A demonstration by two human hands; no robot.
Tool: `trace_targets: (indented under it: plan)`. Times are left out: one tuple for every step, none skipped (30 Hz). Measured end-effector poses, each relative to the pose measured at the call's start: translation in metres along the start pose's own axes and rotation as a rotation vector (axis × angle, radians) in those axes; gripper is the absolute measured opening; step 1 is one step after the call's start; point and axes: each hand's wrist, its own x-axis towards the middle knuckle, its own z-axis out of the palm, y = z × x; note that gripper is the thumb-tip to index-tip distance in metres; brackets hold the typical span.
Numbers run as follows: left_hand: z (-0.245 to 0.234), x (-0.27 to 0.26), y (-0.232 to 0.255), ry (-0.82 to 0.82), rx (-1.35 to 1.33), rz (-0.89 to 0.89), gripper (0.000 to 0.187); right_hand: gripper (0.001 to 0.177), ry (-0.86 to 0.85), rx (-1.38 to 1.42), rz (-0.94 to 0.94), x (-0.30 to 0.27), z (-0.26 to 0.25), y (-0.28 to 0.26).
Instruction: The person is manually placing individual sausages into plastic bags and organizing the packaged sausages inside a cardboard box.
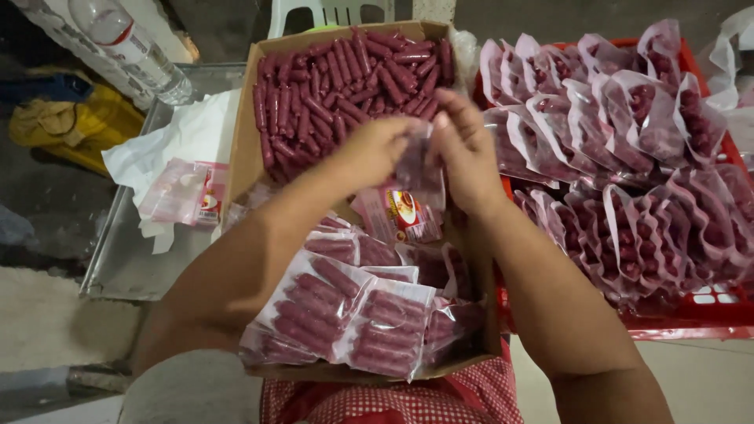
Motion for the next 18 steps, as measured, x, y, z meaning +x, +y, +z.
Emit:
trace_targets:
  plan:
    - [-0.009,-0.002,0.002,-0.028,-0.106,-0.081,0.024,0.036,0.063,-0.010,-0.092,0.003,-0.005,0.007]
    - [-0.017,0.000,0.005,-0.033,-0.106,-0.077,0.024,0.036,0.068,-0.011,-0.093,0.004,-0.007,0.006]
    - [-0.024,0.002,0.008,-0.059,-0.211,-0.158,0.029,0.044,0.097,0.006,-0.019,0.006,-0.009,0.005]
    - [-0.032,0.004,0.012,-0.085,-0.316,-0.240,0.034,0.056,0.126,0.023,0.054,0.008,-0.012,0.004]
    - [-0.033,0.007,0.012,-0.087,-0.315,-0.236,0.034,0.056,0.128,0.024,0.051,0.010,-0.012,0.013]
    - [-0.035,0.010,0.013,-0.102,-0.334,-0.201,0.034,0.066,-0.033,0.275,0.248,0.012,-0.011,0.023]
    - [-0.036,0.013,0.013,-0.116,-0.353,-0.164,0.034,0.081,-0.199,0.525,0.443,0.014,-0.011,0.031]
    - [-0.037,0.015,0.013,-0.117,-0.351,-0.160,0.034,0.081,-0.198,0.524,0.439,0.010,-0.006,0.011]
    - [-0.039,0.018,0.014,-0.137,-0.381,-0.109,0.034,0.092,-0.315,0.570,0.432,0.006,-0.001,-0.010]
    - [-0.040,0.020,0.014,-0.158,-0.410,-0.057,0.034,0.105,-0.433,0.614,0.424,0.002,0.004,-0.031]
    - [-0.043,0.018,0.011,-0.160,-0.413,-0.055,0.034,0.105,-0.429,0.612,0.425,0.003,-0.002,0.000]
    - [-0.047,0.016,0.007,-0.167,-0.422,-0.078,0.034,0.075,-0.290,0.667,0.439,0.004,-0.009,0.031]
    - [-0.051,0.015,0.004,-0.175,-0.430,-0.099,0.034,0.048,-0.149,0.720,0.449,0.005,-0.015,0.061]
    - [-0.054,0.014,0.002,-0.178,-0.431,-0.097,0.034,0.048,-0.146,0.719,0.447,0.006,-0.017,0.063]
    - [-0.057,0.012,0.000,-0.188,-0.442,-0.132,0.034,0.044,-0.114,0.750,0.447,0.005,-0.019,0.065]
    - [-0.059,0.010,-0.002,-0.198,-0.452,-0.166,0.034,0.040,-0.082,0.780,0.447,0.005,-0.021,0.066]
    - [-0.061,0.009,-0.003,-0.202,-0.451,-0.164,0.034,0.040,-0.079,0.781,0.444,0.006,-0.016,0.053]
    - [-0.062,0.008,-0.004,-0.213,-0.461,-0.197,0.034,0.045,-0.111,0.794,0.420,0.007,-0.011,0.039]
